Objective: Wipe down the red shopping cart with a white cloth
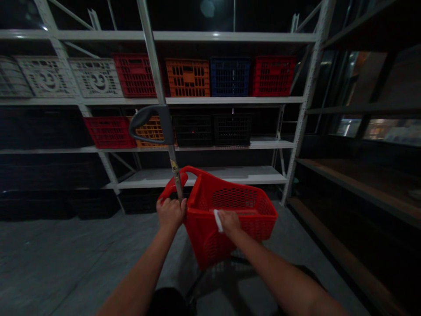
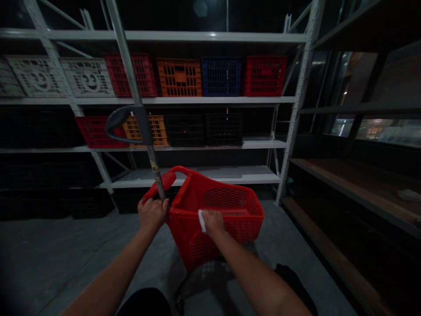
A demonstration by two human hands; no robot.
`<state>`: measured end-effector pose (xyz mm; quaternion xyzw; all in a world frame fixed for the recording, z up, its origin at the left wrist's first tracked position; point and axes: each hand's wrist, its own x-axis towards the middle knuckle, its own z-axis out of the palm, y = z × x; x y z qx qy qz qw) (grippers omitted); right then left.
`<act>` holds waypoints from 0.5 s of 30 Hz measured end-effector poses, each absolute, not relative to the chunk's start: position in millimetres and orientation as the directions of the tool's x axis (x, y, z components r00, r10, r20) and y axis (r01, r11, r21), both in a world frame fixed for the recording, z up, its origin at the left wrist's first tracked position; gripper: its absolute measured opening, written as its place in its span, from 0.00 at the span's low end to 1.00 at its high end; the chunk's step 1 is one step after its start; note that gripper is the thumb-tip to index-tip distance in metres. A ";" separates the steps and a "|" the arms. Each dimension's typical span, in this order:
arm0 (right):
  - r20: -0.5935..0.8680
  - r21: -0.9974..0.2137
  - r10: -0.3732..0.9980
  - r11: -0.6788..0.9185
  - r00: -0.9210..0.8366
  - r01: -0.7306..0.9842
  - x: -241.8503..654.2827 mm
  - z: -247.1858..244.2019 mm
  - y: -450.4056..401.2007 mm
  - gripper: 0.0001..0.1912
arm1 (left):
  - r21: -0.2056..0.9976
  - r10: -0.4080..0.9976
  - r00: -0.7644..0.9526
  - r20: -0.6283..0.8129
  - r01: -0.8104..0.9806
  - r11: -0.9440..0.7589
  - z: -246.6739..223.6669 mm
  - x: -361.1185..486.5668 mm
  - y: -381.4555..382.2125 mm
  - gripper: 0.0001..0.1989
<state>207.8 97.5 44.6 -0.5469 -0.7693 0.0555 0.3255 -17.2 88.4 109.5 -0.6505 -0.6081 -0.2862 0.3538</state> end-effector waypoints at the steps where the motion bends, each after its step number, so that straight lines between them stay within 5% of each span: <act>1: 0.448 -0.430 0.873 0.402 -0.195 0.809 180.5 50.2 97.5 0.17 | -0.117 0.588 0.100 0.803 0.993 -0.008 109.3 -17.5 88.3 0.22; 6: 0.538 -0.287 0.796 0.484 -0.279 0.827 114.1 63.4 101.4 0.16 | -0.153 0.586 0.125 0.801 0.988 -0.002 107.5 -25.5 92.5 0.21; 15: 0.432 -0.139 0.836 0.431 -0.337 0.891 265.0 6.4 110.4 0.14 | -0.212 0.520 0.186 0.834 0.977 -0.010 103.7 -41.7 115.3 0.20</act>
